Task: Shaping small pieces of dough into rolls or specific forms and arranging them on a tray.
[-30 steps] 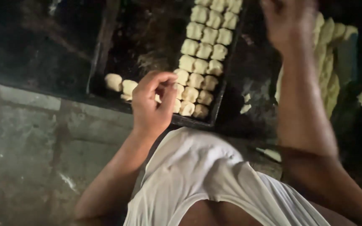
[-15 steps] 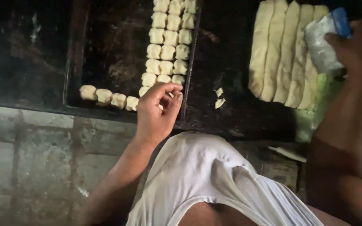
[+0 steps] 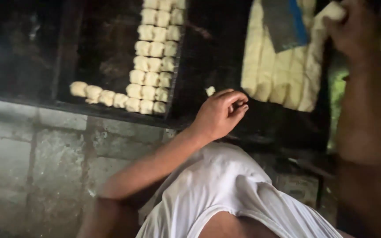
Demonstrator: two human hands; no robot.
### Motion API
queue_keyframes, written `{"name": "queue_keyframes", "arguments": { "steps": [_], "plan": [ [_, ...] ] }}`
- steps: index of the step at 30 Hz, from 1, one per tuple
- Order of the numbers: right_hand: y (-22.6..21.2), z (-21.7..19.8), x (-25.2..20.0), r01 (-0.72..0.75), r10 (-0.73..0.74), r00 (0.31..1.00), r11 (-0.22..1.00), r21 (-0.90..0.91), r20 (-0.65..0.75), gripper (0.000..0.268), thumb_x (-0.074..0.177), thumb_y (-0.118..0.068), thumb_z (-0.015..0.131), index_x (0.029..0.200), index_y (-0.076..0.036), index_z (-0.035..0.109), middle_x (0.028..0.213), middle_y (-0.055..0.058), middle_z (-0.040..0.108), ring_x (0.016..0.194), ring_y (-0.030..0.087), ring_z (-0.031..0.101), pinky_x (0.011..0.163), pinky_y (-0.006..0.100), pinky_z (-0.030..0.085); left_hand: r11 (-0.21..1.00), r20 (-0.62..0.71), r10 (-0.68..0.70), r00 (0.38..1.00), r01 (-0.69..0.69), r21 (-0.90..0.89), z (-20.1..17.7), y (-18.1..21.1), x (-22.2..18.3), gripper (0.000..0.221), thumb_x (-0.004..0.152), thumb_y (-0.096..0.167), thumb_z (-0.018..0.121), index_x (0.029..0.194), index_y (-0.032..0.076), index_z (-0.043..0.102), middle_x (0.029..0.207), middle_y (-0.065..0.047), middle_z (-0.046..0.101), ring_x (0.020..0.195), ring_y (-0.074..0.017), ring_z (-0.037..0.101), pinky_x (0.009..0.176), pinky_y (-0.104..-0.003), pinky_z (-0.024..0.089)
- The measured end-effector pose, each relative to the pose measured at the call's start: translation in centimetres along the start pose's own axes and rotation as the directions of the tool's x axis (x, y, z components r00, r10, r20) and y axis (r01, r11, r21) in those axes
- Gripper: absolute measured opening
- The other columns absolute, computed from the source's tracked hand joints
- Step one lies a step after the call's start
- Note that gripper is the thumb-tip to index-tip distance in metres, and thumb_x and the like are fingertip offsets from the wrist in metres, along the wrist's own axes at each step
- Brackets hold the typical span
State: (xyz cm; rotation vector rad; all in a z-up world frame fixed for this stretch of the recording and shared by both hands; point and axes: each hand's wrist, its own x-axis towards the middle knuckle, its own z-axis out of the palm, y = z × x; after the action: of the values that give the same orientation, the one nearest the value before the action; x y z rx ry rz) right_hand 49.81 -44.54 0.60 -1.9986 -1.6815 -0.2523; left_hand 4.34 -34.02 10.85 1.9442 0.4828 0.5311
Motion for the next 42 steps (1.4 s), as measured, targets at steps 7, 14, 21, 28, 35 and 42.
{"name": "queue_keyframes", "arguments": {
  "steps": [7, 14, 21, 28, 35, 42],
  "plan": [
    [-21.0, -16.0, -10.2, -0.519, 0.393, 0.850, 0.737, 0.433, 0.350, 0.078, 0.077, -0.015, 0.079, 0.147, -0.006, 0.047, 0.136, 0.017, 0.051, 0.111, 0.030, 0.066, 0.082, 0.042, 0.058, 0.911, 0.157, 0.301, 0.940, -0.333, 0.244, 9.5, 0.0, 5.6, 0.055, 0.085, 0.027, 0.078, 0.132, 0.006, 0.061, 0.124, -0.014, 0.067, 0.122, -0.0336, 0.057, 0.107, -0.046, 0.045],
    [-16.0, -22.9, -25.6, -0.487, 0.457, 0.853, 0.527, 0.696, 0.251, 0.045, 0.088, -0.017, 0.074, 0.129, -0.006, 0.058, 0.124, 0.016, 0.064, 0.113, 0.031, 0.066, 0.093, 0.043, 0.057, 0.869, 0.507, 0.336, 0.794, -0.469, 0.158, 14.1, 1.4, 7.4, 0.043, 0.079, 0.017, 0.077, 0.121, 0.021, 0.071, 0.137, -0.010, 0.065, 0.139, -0.0366, 0.045, 0.117, -0.053, 0.030],
    [-10.1, -17.7, -33.9, -0.693, 0.674, 0.716, 0.717, -0.070, -0.183, 0.040, 0.107, -0.031, 0.057, 0.131, 0.001, 0.064, 0.122, 0.024, 0.067, 0.108, 0.040, 0.065, 0.088, 0.051, 0.056, 0.969, 0.817, -0.123, 0.563, 0.246, -0.023, 18.2, 0.9, 9.2, 0.037, 0.092, 0.023, 0.072, 0.122, 0.003, 0.068, 0.108, -0.014, 0.075, 0.092, -0.0225, 0.074, 0.079, -0.037, 0.060],
    [-15.0, -16.7, -29.7, -0.873, 0.863, 0.422, 0.470, 0.135, -0.278, 0.055, 0.115, -0.039, 0.042, 0.158, -0.008, 0.056, 0.130, 0.020, 0.068, 0.113, 0.037, 0.067, 0.095, 0.054, 0.052, 0.882, 0.802, -0.319, 0.506, 0.469, 0.054, 18.6, 2.3, 8.2, 0.035, 0.092, 0.023, 0.070, 0.118, -0.001, 0.068, 0.091, -0.014, 0.075, 0.062, -0.0187, 0.072, 0.053, -0.034, 0.061],
    [-17.3, -15.7, -25.4, -0.818, 0.815, 0.573, 0.575, 0.002, -0.090, 0.045, 0.110, -0.026, 0.045, 0.144, 0.002, 0.056, 0.141, 0.027, 0.057, 0.127, 0.046, 0.055, 0.108, 0.055, 0.042, 0.878, 0.761, -0.276, 0.587, 0.476, -0.049, 17.8, 3.2, 7.9, 0.037, 0.089, 0.019, 0.073, 0.120, -0.001, 0.067, 0.092, -0.014, 0.075, 0.057, -0.0170, 0.071, 0.049, -0.031, 0.060],
    [-21.0, -13.9, -23.4, -0.799, 0.803, 0.585, 0.595, 0.092, -0.113, 0.047, 0.112, -0.025, 0.051, 0.152, -0.001, 0.053, 0.153, 0.023, 0.054, 0.143, 0.040, 0.051, 0.123, 0.046, 0.038, 0.887, 0.747, -0.217, 0.628, 0.446, -0.118, 15.8, 1.7, 6.9, 0.039, 0.088, 0.020, 0.073, 0.119, -0.003, 0.067, 0.091, -0.014, 0.076, 0.056, -0.0175, 0.071, 0.046, -0.031, 0.059]
  ]
}}
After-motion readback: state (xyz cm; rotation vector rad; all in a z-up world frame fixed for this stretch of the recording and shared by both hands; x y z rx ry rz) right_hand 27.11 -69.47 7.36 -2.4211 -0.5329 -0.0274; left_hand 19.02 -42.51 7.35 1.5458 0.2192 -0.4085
